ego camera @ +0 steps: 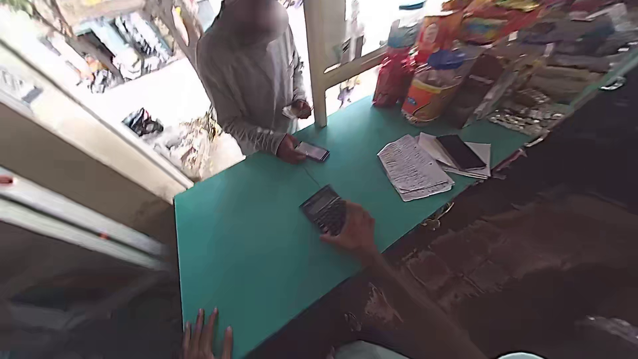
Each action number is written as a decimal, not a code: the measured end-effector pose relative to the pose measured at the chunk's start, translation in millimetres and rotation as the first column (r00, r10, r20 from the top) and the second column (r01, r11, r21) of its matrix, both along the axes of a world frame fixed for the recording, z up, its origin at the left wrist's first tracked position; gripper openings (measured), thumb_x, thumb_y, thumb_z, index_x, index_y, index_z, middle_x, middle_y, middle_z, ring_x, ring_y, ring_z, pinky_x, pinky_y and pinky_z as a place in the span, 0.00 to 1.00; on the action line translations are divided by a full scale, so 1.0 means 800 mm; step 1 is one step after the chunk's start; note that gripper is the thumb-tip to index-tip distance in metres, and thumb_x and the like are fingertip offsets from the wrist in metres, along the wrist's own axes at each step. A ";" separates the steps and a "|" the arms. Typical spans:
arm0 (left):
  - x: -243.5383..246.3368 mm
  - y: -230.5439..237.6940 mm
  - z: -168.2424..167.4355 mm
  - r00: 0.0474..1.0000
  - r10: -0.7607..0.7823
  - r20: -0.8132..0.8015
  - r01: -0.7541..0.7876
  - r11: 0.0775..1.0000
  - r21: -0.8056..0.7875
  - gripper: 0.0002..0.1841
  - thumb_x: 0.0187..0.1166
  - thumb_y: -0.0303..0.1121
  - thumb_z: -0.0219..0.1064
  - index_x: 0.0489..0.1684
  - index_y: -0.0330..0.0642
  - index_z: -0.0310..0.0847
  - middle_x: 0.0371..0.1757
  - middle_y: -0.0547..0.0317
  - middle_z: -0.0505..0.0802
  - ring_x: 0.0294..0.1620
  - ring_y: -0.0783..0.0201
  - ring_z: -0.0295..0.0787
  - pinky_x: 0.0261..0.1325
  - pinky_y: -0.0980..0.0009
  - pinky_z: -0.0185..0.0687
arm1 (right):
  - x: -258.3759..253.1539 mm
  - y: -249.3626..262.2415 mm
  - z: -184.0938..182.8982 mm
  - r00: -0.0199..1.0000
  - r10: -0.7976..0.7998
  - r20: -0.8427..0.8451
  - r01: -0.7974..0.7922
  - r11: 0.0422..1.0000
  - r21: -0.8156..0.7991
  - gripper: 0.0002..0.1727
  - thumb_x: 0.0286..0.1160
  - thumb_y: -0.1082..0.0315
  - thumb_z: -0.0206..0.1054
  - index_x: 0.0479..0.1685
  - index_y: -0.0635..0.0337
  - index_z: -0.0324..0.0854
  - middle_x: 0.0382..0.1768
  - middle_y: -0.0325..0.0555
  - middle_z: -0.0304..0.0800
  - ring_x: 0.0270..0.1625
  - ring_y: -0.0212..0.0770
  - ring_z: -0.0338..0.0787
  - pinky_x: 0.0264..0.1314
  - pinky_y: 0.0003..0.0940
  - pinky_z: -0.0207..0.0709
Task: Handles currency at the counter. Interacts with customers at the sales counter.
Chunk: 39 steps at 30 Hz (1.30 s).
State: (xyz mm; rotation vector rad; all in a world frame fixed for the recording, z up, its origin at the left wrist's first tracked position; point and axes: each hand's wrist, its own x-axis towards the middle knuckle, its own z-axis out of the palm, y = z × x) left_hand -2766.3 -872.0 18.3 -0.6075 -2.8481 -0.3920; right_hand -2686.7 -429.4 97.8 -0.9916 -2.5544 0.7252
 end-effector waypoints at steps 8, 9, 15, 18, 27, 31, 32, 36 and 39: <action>0.001 0.004 -0.007 0.995 0.101 0.003 -0.101 0.993 0.059 0.36 0.79 0.67 0.47 0.80 0.60 0.79 0.88 0.55 0.74 0.90 0.37 0.60 0.78 0.31 0.64 | -0.021 -0.189 -0.055 0.955 0.296 0.037 -0.298 0.945 0.133 0.71 0.30 0.17 0.75 0.83 0.58 0.71 0.74 0.65 0.78 0.74 0.65 0.78 0.75 0.63 0.66; 0.000 0.006 -0.006 0.994 0.106 0.009 -0.106 0.993 0.054 0.36 0.79 0.67 0.46 0.80 0.61 0.78 0.88 0.56 0.74 0.91 0.37 0.59 0.76 0.31 0.65 | -0.019 -0.185 -0.050 0.946 0.320 0.051 -0.324 0.941 0.095 0.70 0.35 0.17 0.74 0.84 0.59 0.70 0.74 0.65 0.78 0.74 0.65 0.78 0.75 0.64 0.65; 0.005 0.007 -0.006 0.991 0.127 0.045 -0.129 0.991 0.034 0.35 0.79 0.67 0.46 0.81 0.63 0.76 0.89 0.58 0.73 0.91 0.39 0.59 0.74 0.33 0.67 | 0.018 -0.142 -0.075 0.831 0.498 -0.249 -0.491 0.866 0.093 0.17 0.85 0.63 0.57 0.58 0.57 0.89 0.61 0.57 0.88 0.66 0.55 0.86 0.68 0.53 0.77; 0.003 0.008 -0.007 0.991 0.129 0.039 -0.131 0.990 0.052 0.35 0.79 0.66 0.46 0.81 0.64 0.77 0.89 0.58 0.73 0.91 0.39 0.58 0.74 0.33 0.67 | 0.025 -0.145 -0.089 0.781 0.551 -0.293 -0.517 0.835 0.189 0.19 0.79 0.68 0.55 0.55 0.47 0.93 0.67 0.61 0.84 0.70 0.60 0.82 0.73 0.53 0.73; 0.006 0.008 -0.010 0.990 0.130 0.055 -0.132 0.991 0.027 0.35 0.80 0.67 0.44 0.82 0.64 0.76 0.89 0.58 0.72 0.92 0.38 0.57 0.74 0.32 0.67 | 0.016 -0.155 -0.081 0.852 0.520 -0.057 -0.489 0.830 0.267 0.23 0.87 0.50 0.50 0.67 0.39 0.89 0.75 0.59 0.78 0.74 0.62 0.77 0.72 0.59 0.68; 0.002 0.007 -0.009 0.991 0.124 0.051 -0.125 0.992 0.028 0.35 0.81 0.66 0.44 0.82 0.63 0.75 0.90 0.59 0.72 0.92 0.39 0.57 0.73 0.32 0.67 | 0.027 -0.174 -0.069 0.826 0.562 -0.047 -0.512 0.782 0.356 0.20 0.86 0.49 0.53 0.65 0.31 0.89 0.80 0.60 0.74 0.82 0.66 0.69 0.77 0.66 0.59; 0.003 0.008 -0.009 0.991 0.121 0.053 -0.123 0.992 0.035 0.35 0.81 0.66 0.45 0.82 0.63 0.75 0.90 0.58 0.72 0.92 0.38 0.57 0.74 0.31 0.66 | 0.031 -0.183 -0.070 0.806 0.590 -0.052 -0.534 0.762 0.367 0.19 0.85 0.49 0.54 0.66 0.30 0.88 0.81 0.60 0.73 0.83 0.66 0.68 0.78 0.67 0.58; 0.004 0.007 -0.012 0.991 0.125 0.046 -0.127 0.991 0.032 0.34 0.81 0.66 0.45 0.82 0.64 0.76 0.90 0.60 0.71 0.92 0.39 0.58 0.73 0.32 0.66 | 0.033 -0.201 -0.074 0.811 0.585 -0.021 -0.534 0.753 0.384 0.19 0.84 0.45 0.54 0.63 0.26 0.89 0.81 0.55 0.75 0.84 0.65 0.67 0.81 0.70 0.52; 0.003 0.007 -0.010 0.992 0.121 0.042 -0.123 0.992 0.038 0.34 0.81 0.66 0.46 0.81 0.64 0.76 0.89 0.58 0.72 0.91 0.38 0.58 0.73 0.33 0.67 | 0.024 -0.197 -0.065 0.843 0.538 0.020 -0.505 0.778 0.373 0.22 0.85 0.44 0.51 0.69 0.27 0.85 0.83 0.56 0.71 0.86 0.67 0.65 0.81 0.71 0.52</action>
